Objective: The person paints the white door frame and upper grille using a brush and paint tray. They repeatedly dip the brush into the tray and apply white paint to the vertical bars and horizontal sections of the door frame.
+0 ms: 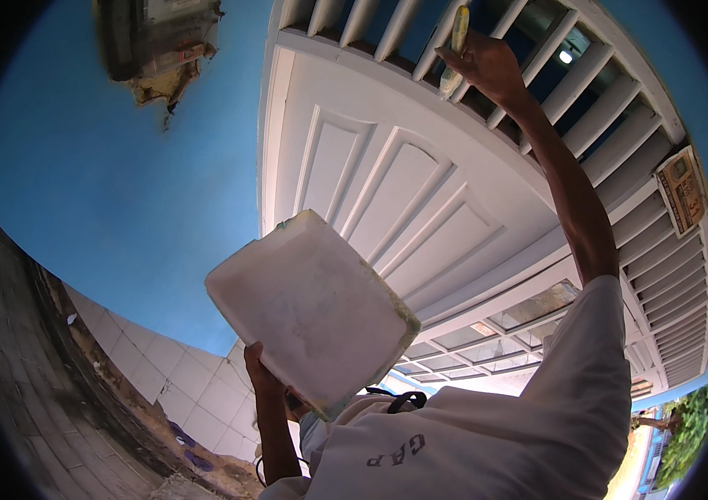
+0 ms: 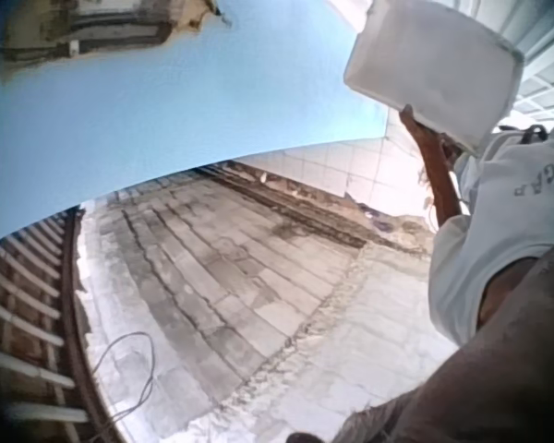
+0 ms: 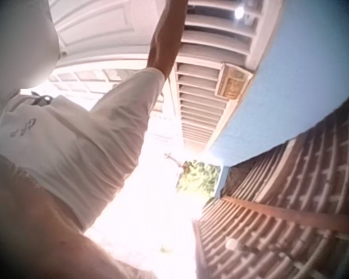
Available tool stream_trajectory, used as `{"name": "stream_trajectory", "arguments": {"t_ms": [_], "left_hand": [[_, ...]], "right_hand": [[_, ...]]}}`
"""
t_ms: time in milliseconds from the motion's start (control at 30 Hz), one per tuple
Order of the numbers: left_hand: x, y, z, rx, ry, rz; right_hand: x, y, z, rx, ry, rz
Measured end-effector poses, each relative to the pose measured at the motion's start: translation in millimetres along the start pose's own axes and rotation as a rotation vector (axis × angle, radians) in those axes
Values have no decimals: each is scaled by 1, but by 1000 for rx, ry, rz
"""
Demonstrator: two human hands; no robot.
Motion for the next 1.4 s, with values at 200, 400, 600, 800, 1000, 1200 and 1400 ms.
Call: {"name": "stream_trajectory", "arguments": {"t_ms": [200,400,600,800,1000,1200,1400], "left_hand": [[-5,2,-3,11,59,-38],[-9,-3,-13,-30,105,-64],[-13,4,-11,-51,69,11],[8,19,3,-48,91,32],[-21,3,-2,-32,46,65],[-19,-3,2,-19,41,1],[-13,7,17,20,-21,77]], "right_hand": [[-2,-36,-46,-220,49,19],[77,-6,-32,43,-144,-538],[97,19,-89,-164,-134,-363],[169,52,-27,237,-305,-765],[128,71,-54,132,-540,-356],[64,73,-29,199,-504,99],[136,73,-89,-201,-78,-306]]}}
Point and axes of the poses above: each hand's wrist, its own y-axis towards the middle knuckle, its own x-axis out of the back of the hand, z = x × y, the point moved 8 cm from there along y, towards the middle knuckle, and after that the axes turned 8 degrees about -z, right-handed, at the moved point
